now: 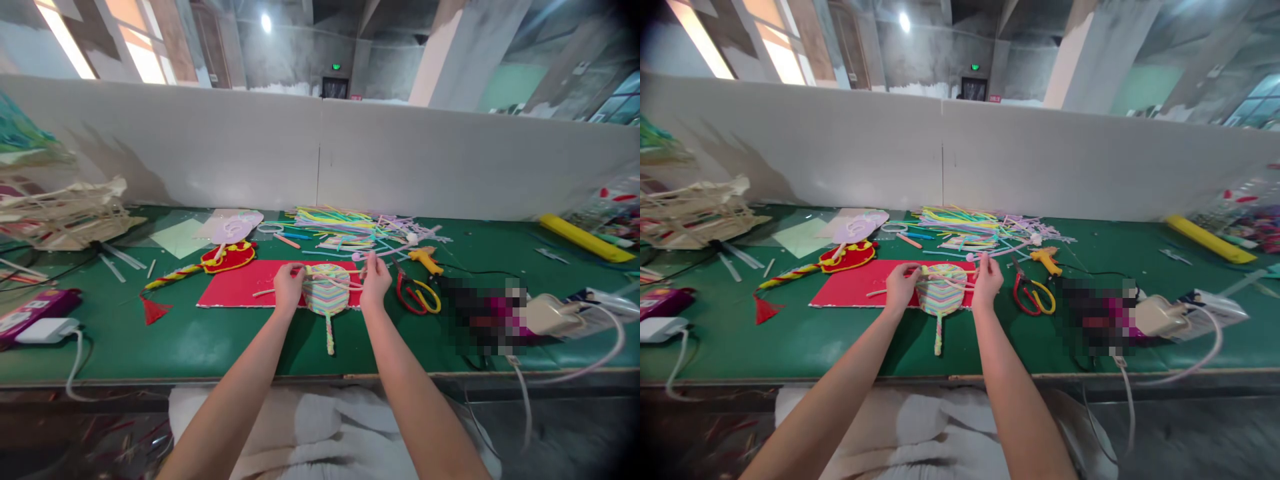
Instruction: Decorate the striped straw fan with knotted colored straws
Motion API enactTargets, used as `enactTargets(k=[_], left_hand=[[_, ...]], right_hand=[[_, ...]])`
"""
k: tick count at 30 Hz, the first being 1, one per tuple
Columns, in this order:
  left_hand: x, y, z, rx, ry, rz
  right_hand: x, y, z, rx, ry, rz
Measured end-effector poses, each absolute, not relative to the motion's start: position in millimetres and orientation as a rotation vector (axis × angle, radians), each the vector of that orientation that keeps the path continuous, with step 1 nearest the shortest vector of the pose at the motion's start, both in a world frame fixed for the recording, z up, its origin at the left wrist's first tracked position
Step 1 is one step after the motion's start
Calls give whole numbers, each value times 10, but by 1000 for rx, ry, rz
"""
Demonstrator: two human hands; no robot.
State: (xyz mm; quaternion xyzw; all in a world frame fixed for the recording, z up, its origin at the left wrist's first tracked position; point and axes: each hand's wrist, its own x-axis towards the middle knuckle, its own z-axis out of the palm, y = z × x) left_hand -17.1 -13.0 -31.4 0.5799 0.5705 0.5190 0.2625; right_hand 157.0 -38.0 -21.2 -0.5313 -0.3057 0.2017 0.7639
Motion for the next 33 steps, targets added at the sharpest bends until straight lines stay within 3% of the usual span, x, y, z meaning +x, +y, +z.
enactTargets(k=[6, 11, 19, 28, 33], left_hand=[[-129, -215, -184, 1804, 1484, 1542], [-194, -164, -222, 1714, 1635, 1527], [-207, -146, -268, 1830, 1912, 1068], [-223, -170, -244, 1962, 1787, 1064], [-247, -145, -242, 1701, 1593, 1291]], right_hand=[[1396, -379, -210, -932, -821, 891], [1427, -390, -224, -999, -854, 839], [1430, -384, -245, -1080, -851, 827], [1467, -367, -272, -1062, -770, 815], [1498, -355, -329, -1151, -679, 810]])
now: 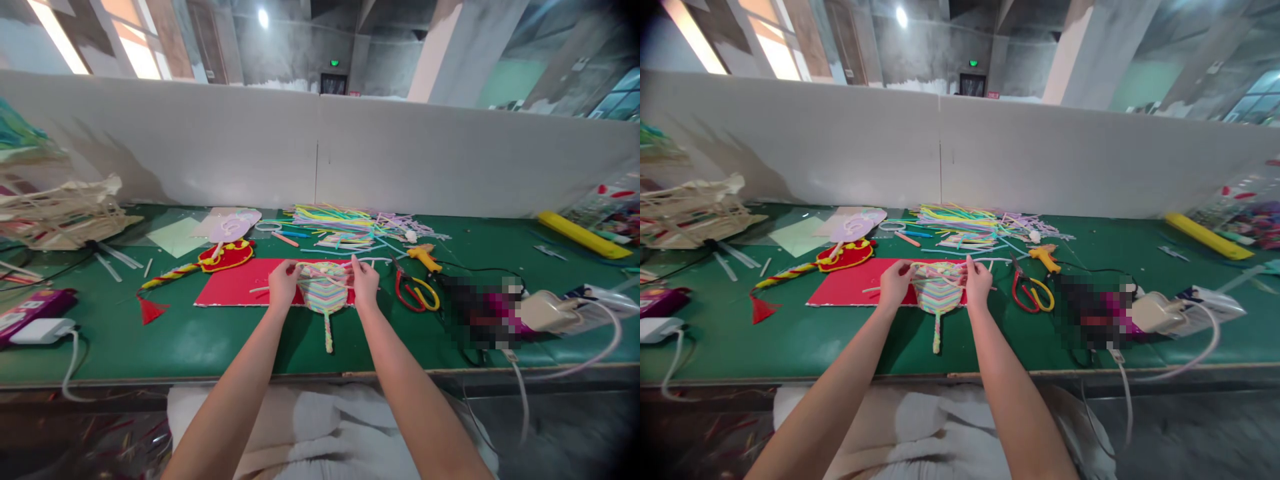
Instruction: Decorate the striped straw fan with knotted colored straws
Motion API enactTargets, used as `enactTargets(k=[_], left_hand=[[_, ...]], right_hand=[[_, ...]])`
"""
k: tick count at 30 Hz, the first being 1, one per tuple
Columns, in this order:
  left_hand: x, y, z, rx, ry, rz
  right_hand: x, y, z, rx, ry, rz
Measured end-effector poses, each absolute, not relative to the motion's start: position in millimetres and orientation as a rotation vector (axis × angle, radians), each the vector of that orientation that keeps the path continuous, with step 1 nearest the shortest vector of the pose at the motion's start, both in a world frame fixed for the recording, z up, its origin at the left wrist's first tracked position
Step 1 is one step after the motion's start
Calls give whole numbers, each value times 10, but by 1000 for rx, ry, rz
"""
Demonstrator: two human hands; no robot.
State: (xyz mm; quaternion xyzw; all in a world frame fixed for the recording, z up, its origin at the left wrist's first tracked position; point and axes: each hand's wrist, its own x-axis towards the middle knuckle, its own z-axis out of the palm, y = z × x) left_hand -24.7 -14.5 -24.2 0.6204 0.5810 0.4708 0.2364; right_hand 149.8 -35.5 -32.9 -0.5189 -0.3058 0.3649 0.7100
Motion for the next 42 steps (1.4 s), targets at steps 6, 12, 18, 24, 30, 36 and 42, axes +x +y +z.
enactTargets(k=[6, 12, 18, 24, 30, 36, 42], left_hand=[[-188, -101, -234, 1257, 1243, 1443], [-157, -87, -223, 1014, 1182, 1445], [-177, -170, -157, 990, 1101, 1447], [-256, -399, -259, 1354, 1235, 1017], [-302, -337, -195, 1623, 1353, 926], [-362, -447, -61, 1691, 1370, 1001], [-232, -730, -87, 1581, 1275, 876]], right_hand=[[1487, -366, -264, -1079, -684, 822], [1388, -435, -148, -1017, -814, 893], [1416, -557, 48, -952, -860, 998], [1678, -779, 248, -1065, -898, 1252], [1582, -959, 7, -1198, -885, 1573], [1437, -965, -47, -1256, -793, 1503], [1324, -1022, -35, -1274, -771, 1516]])
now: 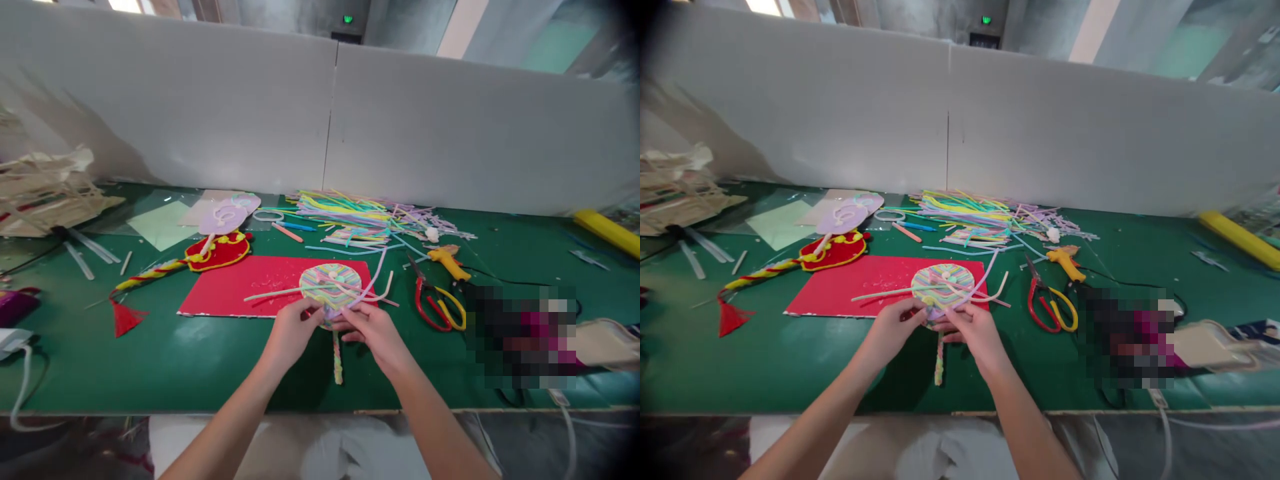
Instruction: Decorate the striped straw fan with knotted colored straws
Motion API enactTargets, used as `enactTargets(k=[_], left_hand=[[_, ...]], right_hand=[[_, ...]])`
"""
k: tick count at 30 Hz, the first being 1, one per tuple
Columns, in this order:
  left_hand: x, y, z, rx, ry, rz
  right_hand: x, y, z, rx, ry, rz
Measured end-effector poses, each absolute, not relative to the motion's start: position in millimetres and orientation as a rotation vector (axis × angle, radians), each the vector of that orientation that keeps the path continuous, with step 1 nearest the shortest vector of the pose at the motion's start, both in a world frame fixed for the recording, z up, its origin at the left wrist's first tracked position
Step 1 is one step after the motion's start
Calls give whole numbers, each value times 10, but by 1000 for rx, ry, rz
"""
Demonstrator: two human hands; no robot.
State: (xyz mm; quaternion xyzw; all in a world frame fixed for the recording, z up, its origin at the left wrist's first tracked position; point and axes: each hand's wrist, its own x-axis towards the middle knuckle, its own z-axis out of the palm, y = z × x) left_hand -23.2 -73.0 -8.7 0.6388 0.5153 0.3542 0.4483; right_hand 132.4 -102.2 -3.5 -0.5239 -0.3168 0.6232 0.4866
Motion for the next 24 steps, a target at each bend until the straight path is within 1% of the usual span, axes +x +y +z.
enactTargets(k=[4, 9, 13, 14, 17, 20, 24], left_hand=[[-244, -743, -92, 1534, 1340, 844], [-283, -666, -74, 1586, 1365, 708], [-256, -638, -53, 1696, 1475, 569], [-254, -636, -40, 1712, 1510, 540], [-295, -601, 45, 1777, 1569, 521], [-387, -452, 183, 1938, 1561, 571], [-455, -77, 310, 2152, 1403, 594]], right_hand=[[1440, -1049, -78, -1375, -706, 1478], [1703, -1020, -92, -1484, -631, 1389], [1859, -1018, -40, -1699, -946, 1320], [1900, -1016, -15, -1764, -1067, 1266], [2015, -970, 101, -1923, -1316, 929], [2055, -843, 236, -1887, -1538, 663], [1964, -606, 286, -1733, -1784, 563]])
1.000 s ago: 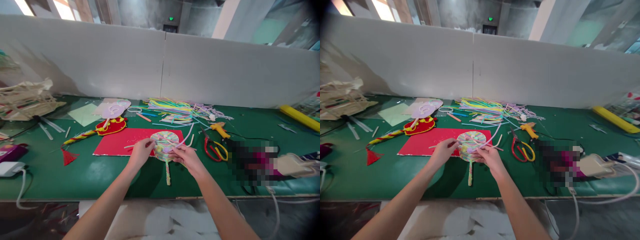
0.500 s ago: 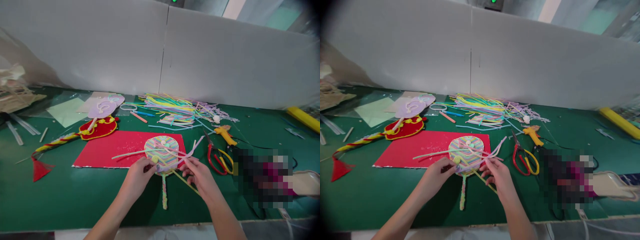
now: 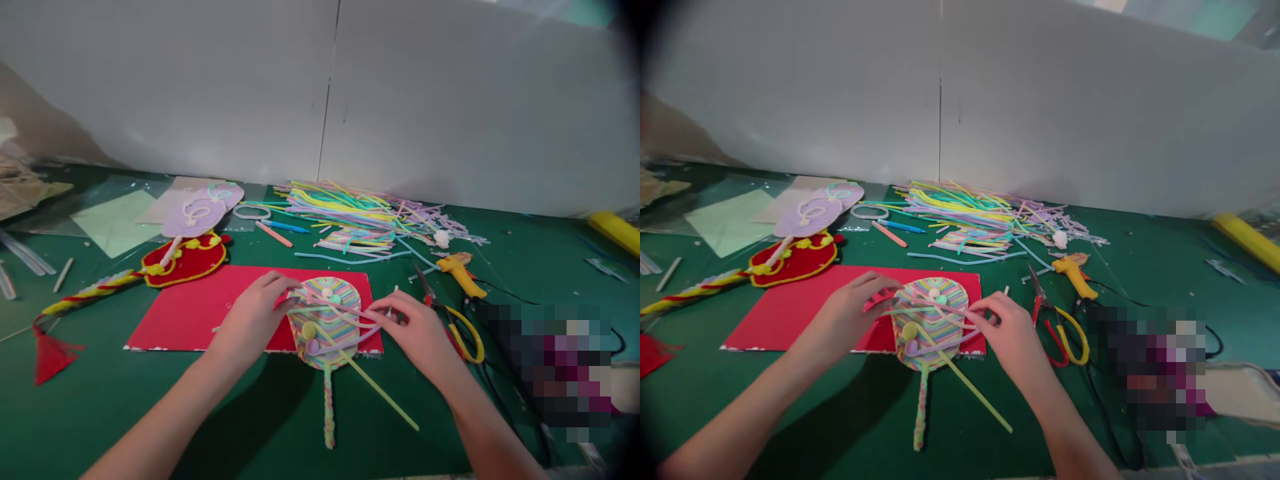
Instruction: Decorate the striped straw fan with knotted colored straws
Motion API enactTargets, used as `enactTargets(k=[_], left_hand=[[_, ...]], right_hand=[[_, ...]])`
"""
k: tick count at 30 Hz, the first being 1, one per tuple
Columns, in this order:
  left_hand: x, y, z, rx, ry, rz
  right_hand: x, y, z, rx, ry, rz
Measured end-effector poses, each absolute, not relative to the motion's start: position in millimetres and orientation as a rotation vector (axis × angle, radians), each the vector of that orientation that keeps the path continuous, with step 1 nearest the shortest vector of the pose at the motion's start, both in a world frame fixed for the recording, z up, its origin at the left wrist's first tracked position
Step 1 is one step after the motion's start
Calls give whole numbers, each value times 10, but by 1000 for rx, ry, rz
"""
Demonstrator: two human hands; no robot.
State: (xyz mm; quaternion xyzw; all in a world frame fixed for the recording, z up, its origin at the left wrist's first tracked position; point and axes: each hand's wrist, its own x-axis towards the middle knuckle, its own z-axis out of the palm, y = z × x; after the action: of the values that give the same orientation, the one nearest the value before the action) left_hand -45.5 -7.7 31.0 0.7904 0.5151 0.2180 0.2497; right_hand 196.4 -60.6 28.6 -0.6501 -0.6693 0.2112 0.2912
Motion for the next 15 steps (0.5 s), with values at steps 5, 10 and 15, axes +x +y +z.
enactTargets(k=[5, 10, 15], left_hand=[[-379, 352, 221, 2279, 987, 375], [-364, 528, 125, 2120, 917, 317], [-351, 439, 302, 1835, 899, 386]], right_hand=[[1863, -402, 105, -1713, -1982, 568], [1906, -365, -23, -1704, -1985, 570], [1965, -394, -12, -1636, -1894, 511]])
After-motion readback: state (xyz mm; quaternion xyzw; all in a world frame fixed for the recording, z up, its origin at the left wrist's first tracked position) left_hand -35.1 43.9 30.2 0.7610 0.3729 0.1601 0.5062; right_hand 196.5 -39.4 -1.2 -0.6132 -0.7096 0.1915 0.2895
